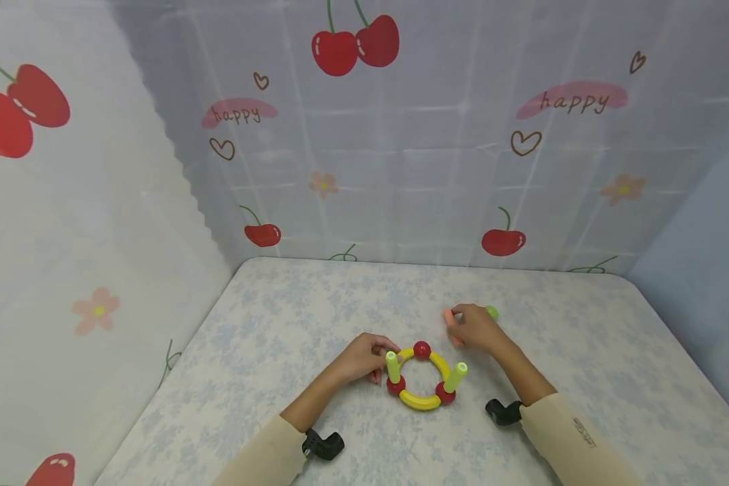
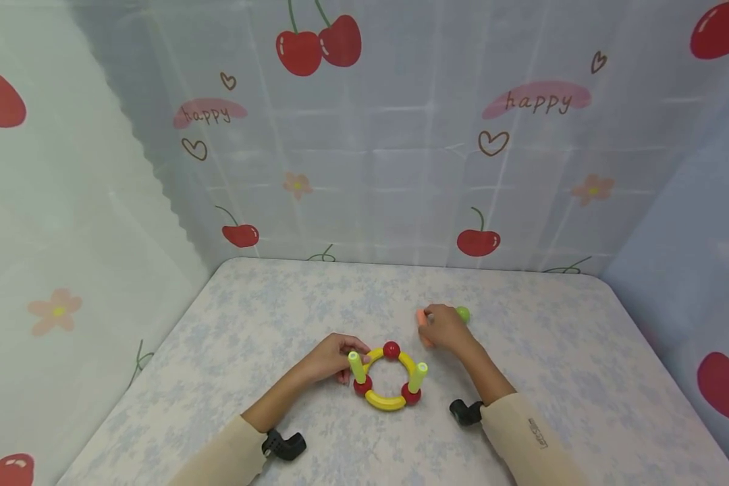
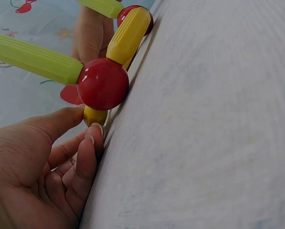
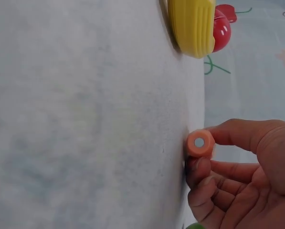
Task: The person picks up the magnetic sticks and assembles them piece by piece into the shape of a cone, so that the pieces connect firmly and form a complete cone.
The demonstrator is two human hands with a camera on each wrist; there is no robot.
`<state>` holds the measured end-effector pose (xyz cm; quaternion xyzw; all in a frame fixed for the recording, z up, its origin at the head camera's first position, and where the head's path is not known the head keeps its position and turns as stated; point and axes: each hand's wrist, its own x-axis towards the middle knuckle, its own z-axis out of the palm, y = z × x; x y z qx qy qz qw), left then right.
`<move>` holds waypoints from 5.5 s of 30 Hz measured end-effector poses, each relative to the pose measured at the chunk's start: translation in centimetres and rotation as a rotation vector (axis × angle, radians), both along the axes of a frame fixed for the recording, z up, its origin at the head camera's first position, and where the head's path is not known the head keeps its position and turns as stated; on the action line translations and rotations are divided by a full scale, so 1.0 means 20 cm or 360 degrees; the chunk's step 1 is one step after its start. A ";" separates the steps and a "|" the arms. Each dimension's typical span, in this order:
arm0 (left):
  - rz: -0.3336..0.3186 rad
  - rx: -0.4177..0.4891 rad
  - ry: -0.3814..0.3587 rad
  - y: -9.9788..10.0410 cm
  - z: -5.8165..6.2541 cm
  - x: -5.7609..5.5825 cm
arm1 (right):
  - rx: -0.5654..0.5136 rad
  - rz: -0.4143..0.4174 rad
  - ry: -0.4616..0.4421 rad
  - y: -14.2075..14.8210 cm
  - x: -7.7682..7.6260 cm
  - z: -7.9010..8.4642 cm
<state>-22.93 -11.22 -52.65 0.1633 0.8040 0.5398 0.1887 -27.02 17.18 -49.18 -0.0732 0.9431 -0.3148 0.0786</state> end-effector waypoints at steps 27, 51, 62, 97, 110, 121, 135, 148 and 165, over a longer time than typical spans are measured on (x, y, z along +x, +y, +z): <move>0.0007 0.0019 -0.0007 0.00 0.00 0.00 | -0.0610 0.0096 0.0166 0.01 0.16 0.06; 0.0012 -0.0002 -0.0005 0.00 -0.01 0.00 | -0.0740 0.0291 0.0351 -0.06 0.20 0.08; 0.0005 0.0014 -0.0009 0.01 -0.01 0.00 | -0.0716 0.0293 0.0344 -0.08 0.23 0.08; -0.0037 0.0007 0.0005 0.02 -0.01 0.01 | -0.0655 0.0320 0.0341 -0.09 0.24 0.06; -0.0051 0.0029 0.0006 0.00 -0.02 0.00 | -0.0569 0.0397 0.0294 -0.06 0.22 0.08; -0.0057 0.0031 0.0007 0.00 -0.01 -0.01 | -0.0545 0.0368 0.0344 0.02 0.18 0.11; -0.0050 0.0025 0.0009 0.00 -0.02 -0.01 | -0.0565 0.0103 0.0501 0.14 0.11 0.09; -0.0020 0.0033 -0.0006 0.01 -0.01 0.00 | -0.0440 -0.0033 0.0552 0.26 0.06 0.03; -0.0047 0.0015 -0.0007 0.00 -0.02 -0.01 | -0.0194 -0.0029 0.0356 0.33 0.05 -0.04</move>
